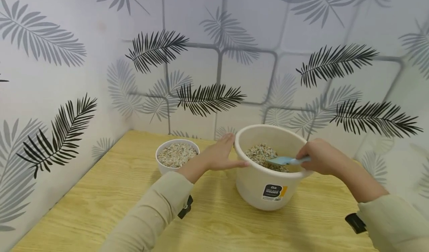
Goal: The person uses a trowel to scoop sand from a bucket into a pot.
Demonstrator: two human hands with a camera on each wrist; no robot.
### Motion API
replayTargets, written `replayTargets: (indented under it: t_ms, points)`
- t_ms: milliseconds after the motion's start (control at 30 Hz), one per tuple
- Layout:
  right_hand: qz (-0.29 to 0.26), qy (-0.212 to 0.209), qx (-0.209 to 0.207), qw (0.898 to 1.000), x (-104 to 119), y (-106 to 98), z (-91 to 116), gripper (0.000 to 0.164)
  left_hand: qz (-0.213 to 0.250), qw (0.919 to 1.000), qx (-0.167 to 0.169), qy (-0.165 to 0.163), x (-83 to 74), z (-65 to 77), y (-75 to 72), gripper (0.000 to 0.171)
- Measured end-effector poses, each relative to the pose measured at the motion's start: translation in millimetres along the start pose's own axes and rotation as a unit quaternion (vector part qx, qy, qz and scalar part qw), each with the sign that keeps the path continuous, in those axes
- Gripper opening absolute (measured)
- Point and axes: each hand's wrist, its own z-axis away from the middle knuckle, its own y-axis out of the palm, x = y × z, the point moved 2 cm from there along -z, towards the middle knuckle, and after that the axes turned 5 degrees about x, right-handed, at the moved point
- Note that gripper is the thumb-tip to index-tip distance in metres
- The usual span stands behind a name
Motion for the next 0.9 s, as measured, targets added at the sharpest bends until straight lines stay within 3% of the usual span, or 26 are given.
replayTargets:
  t_ms: [167,533,900]
  points:
    - [0.003,0.006,0.005,1.000,1.8,6.1,-10.8,0.012,-0.002,1.0000,0.000,-0.006,-2.2,-2.6,-1.2,0.102]
    - [-0.016,0.029,-0.076,0.997,0.3,21.6,-13.0,0.014,0.000,1.0000,-0.001,0.002,-3.2,-1.3,1.6,0.100]
    - [-0.014,0.030,-0.141,0.989,1.5,18.0,0.2,0.021,0.000,1.0000,0.005,-0.006,-0.8,-1.8,1.5,0.102]
